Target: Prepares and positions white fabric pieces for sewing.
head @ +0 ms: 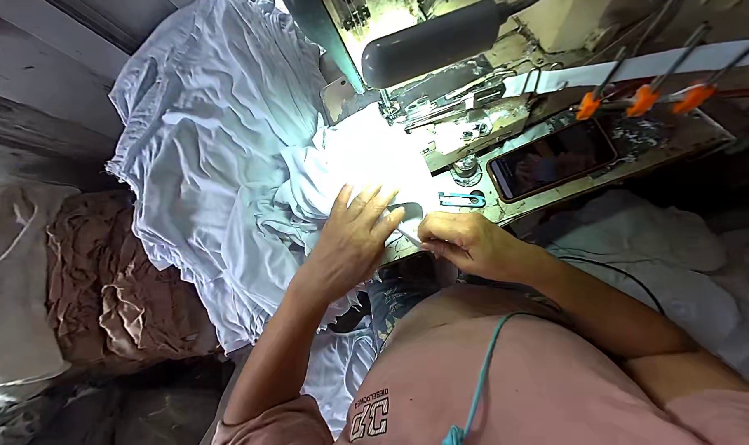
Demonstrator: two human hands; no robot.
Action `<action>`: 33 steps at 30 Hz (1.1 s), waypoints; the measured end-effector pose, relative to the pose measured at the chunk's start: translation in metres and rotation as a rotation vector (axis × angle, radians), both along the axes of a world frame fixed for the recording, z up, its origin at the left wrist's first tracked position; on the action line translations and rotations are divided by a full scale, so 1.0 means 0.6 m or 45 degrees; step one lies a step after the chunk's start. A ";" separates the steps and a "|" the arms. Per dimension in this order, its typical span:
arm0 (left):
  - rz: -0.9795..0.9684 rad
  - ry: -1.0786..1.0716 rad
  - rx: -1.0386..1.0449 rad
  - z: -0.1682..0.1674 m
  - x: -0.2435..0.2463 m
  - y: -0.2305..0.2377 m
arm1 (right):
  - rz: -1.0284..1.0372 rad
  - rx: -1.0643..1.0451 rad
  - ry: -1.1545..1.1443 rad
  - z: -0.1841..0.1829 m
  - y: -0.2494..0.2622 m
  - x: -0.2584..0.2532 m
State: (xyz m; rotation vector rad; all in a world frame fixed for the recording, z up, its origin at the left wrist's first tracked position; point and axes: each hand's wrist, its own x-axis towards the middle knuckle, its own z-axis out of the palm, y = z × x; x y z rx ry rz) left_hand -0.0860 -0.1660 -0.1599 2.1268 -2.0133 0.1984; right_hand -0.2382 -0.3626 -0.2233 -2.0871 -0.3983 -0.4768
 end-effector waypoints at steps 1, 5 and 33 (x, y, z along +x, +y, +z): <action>-0.037 -0.046 0.056 -0.008 0.009 -0.009 | -0.028 -0.020 -0.022 -0.003 -0.005 0.001; -0.048 0.101 -0.003 0.027 0.016 0.008 | -0.033 0.012 -0.152 -0.008 -0.005 0.001; -0.411 0.494 -0.300 0.002 -0.109 -0.017 | 0.119 -0.107 -0.387 0.006 -0.027 -0.034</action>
